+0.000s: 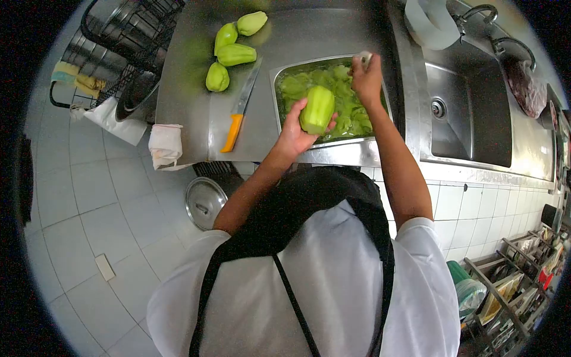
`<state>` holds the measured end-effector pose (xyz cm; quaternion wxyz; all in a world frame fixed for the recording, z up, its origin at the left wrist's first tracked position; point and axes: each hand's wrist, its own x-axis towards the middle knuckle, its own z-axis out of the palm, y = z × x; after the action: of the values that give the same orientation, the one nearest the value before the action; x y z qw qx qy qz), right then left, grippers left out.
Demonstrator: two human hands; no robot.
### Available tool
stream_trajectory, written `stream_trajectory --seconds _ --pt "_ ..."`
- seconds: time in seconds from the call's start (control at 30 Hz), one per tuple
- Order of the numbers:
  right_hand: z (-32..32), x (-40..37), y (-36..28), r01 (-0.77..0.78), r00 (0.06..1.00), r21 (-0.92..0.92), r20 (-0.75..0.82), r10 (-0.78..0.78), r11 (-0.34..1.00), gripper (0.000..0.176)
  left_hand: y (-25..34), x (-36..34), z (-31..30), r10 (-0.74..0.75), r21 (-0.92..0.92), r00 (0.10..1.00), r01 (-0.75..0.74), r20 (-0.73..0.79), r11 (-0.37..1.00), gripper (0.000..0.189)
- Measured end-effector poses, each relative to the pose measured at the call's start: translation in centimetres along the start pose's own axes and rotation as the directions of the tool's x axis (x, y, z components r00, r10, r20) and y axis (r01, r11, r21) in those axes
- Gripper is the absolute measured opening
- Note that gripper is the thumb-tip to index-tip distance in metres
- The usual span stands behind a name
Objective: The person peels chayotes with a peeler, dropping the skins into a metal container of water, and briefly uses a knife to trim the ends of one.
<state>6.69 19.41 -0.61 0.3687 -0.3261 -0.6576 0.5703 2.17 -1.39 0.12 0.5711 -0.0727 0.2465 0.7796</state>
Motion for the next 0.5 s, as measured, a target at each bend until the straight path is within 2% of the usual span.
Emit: stream_trajectory --seconds 0.03,0.13,0.17,0.27,0.37,0.47,0.5 --pt "-0.2 0.3 -1.2 0.036 0.999 0.110 -0.016 -0.035 0.993 0.022 0.0 -0.4 0.0 -0.011 -0.012 1.000 0.011 -0.006 1.000 0.053" --pt "-0.5 -0.1 -5.3 -0.099 0.990 0.443 -0.049 0.135 0.891 0.022 0.4 0.2 0.2 0.069 -0.005 0.997 -0.069 0.019 0.998 0.050" --pt "-0.6 -0.4 -5.9 -0.155 0.982 0.486 -0.021 0.188 0.860 0.021 0.4 0.4 0.2 0.086 -0.003 0.996 -0.086 -0.015 0.996 0.049" --pt "-1.0 -0.8 -5.7 -0.368 0.910 0.721 0.152 0.385 0.587 0.019 0.6 1.4 0.4 0.118 0.005 0.989 -0.118 -0.088 0.993 0.047" --pt "-0.4 -2.7 -5.4 -0.469 0.857 0.770 0.278 0.435 0.432 0.019 0.4 1.8 1.0 0.099 -0.005 0.988 -0.100 -0.120 0.995 0.045" --pt "0.4 -4.0 -5.3 -0.519 0.831 0.754 0.335 0.444 0.402 0.020 0.1 2.1 1.2 0.068 -0.043 0.989 -0.074 -0.129 0.996 0.046" --pt "0.7 -4.4 -5.7 -0.494 0.849 0.735 0.293 0.439 0.465 0.020 0.1 2.3 1.2 0.049 -0.066 0.989 -0.059 -0.142 0.996 0.047"
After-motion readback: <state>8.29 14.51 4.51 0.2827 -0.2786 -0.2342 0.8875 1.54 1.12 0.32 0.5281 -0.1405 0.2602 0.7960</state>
